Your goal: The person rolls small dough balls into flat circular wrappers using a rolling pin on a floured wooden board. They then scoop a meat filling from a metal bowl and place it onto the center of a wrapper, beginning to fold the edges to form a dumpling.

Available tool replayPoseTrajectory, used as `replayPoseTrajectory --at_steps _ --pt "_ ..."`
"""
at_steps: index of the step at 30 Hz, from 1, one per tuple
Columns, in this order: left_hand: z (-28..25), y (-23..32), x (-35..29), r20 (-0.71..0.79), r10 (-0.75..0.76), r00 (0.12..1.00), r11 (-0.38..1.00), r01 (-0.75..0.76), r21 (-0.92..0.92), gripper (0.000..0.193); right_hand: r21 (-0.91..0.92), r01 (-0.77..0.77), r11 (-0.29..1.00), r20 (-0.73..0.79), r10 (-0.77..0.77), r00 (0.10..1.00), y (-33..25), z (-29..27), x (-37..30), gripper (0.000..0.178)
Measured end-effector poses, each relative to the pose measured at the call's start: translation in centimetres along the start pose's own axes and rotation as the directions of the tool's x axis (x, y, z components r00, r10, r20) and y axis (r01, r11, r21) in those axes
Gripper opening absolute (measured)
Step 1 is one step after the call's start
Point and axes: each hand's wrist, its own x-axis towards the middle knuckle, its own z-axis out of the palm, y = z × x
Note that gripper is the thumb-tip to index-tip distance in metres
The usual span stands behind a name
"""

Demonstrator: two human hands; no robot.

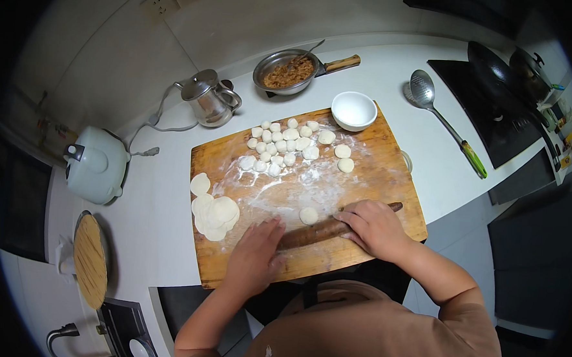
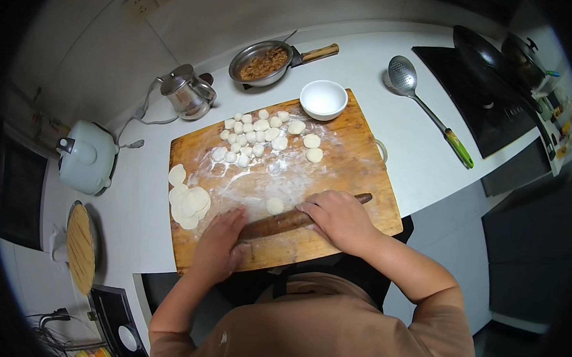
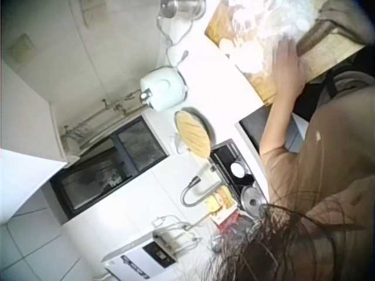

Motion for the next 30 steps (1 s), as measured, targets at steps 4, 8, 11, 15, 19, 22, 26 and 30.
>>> replayPoseTrajectory --at_steps 4,8,11,15,19,22,26,30 --pt "1.5 0.0 -0.3 0.033 -0.065 0.997 0.989 0.06 0.133 0.08 -0.043 -0.021 0.999 0.05 0.023 0.998 0.6 1.2 2.5 0.047" --pt "1.5 -1.8 3.2 -0.054 -0.134 0.989 0.973 0.142 0.18 0.084 -0.221 -0.043 0.974 0.032 0.052 0.998 2.4 2.1 6.2 0.061" --pt "1.3 -2.3 5.0 -0.113 -0.143 0.983 0.969 0.163 0.187 0.083 -0.312 -0.081 0.947 -0.016 0.08 0.997 4.2 2.8 8.0 0.068" --pt "1.3 -1.6 2.8 -0.038 -0.126 0.991 0.984 0.13 0.12 0.078 -0.209 -0.056 0.976 0.022 0.062 0.998 1.6 1.9 5.3 0.072" --pt "0.7 -1.2 0.7 0.004 -0.012 1.0 1.0 0.012 -0.029 0.07 -0.141 -0.004 0.99 0.076 0.015 0.997 -0.6 1.2 1.2 0.067" --pt "0.2 -1.0 4.0 -0.107 0.013 0.994 0.996 -0.023 -0.091 0.054 -0.096 0.017 0.995 0.066 -0.01 0.998 -0.8 1.3 0.6 0.061" --pt "0.3 -1.4 7.8 0.03 0.157 0.987 0.942 -0.14 -0.304 0.045 -0.012 0.001 1.0 0.014 -0.001 1.0 -0.8 1.6 0.7 0.055" --pt "0.9 -0.8 7.4 0.151 0.115 0.982 0.928 -0.052 -0.37 0.038 -0.003 -0.008 1.0 -0.013 0.008 1.0 -0.8 1.9 0.5 0.043"
